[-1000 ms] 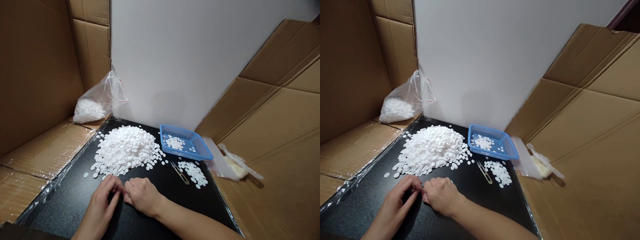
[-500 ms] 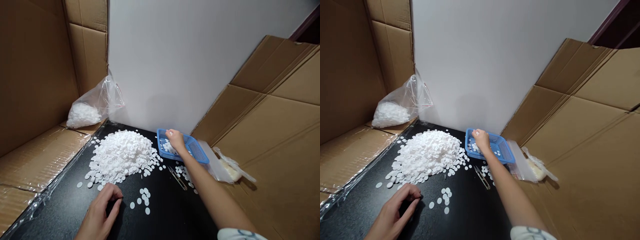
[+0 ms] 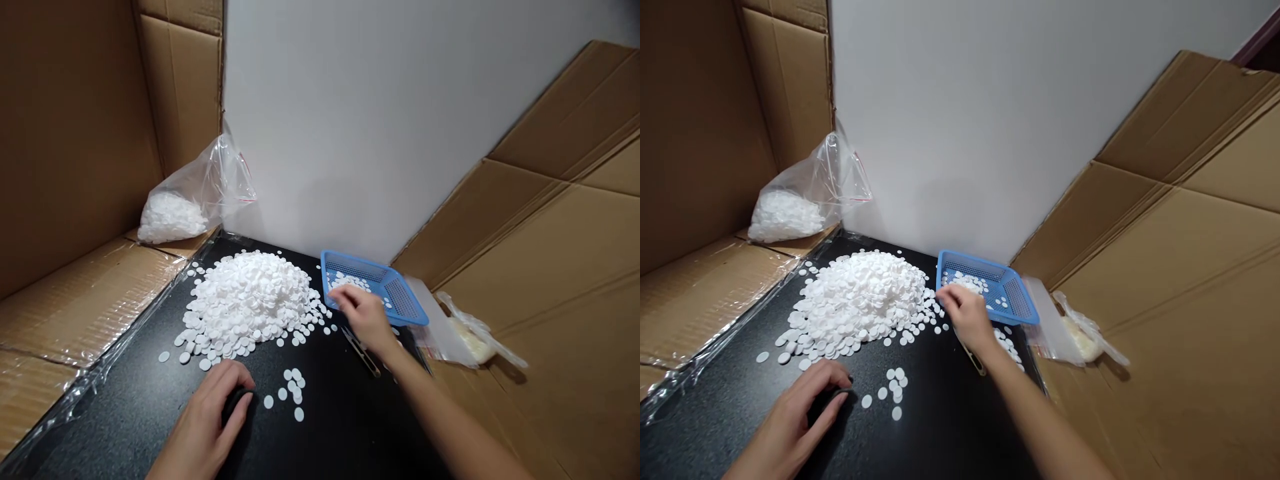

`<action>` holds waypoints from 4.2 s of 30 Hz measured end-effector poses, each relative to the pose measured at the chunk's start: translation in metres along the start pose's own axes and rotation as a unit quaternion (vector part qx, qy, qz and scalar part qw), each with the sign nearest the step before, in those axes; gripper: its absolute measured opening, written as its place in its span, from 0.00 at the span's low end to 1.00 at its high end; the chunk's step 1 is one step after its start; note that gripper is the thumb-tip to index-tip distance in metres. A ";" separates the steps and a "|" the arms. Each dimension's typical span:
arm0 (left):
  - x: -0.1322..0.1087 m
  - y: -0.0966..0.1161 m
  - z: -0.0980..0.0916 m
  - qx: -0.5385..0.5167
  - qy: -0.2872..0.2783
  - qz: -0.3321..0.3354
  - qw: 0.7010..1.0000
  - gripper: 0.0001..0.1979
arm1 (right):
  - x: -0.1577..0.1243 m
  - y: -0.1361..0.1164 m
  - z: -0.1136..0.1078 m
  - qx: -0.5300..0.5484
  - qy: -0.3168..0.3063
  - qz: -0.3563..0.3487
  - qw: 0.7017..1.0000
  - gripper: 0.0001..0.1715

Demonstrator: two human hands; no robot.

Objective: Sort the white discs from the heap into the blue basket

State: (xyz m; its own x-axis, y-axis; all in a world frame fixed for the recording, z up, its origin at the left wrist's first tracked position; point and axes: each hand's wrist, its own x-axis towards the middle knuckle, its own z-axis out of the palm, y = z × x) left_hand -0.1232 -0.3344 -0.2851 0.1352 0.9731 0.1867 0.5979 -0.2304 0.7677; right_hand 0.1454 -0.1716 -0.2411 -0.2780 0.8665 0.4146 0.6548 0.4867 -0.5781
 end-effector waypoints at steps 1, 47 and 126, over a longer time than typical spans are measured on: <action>0.000 0.000 0.000 0.004 -0.012 0.000 1.000 0.05 | -0.016 -0.010 0.007 0.014 -0.028 -0.018 0.999 0.18; -0.003 -0.007 -0.033 0.054 0.060 0.036 0.996 0.08 | -0.123 -0.048 0.028 0.074 -0.193 -0.011 0.978 0.18; -0.004 -0.002 0.009 0.198 0.041 0.086 0.976 0.08 | -0.076 -0.039 0.060 0.090 -0.175 -0.204 0.959 0.03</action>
State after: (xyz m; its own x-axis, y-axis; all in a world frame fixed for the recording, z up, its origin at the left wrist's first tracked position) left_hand -0.1181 -0.3380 -0.2929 0.2068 0.9123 0.3534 0.8320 -0.3540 0.4271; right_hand 0.0992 -0.2499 -0.2924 -0.7254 0.5680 0.3888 0.3182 0.7775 -0.5424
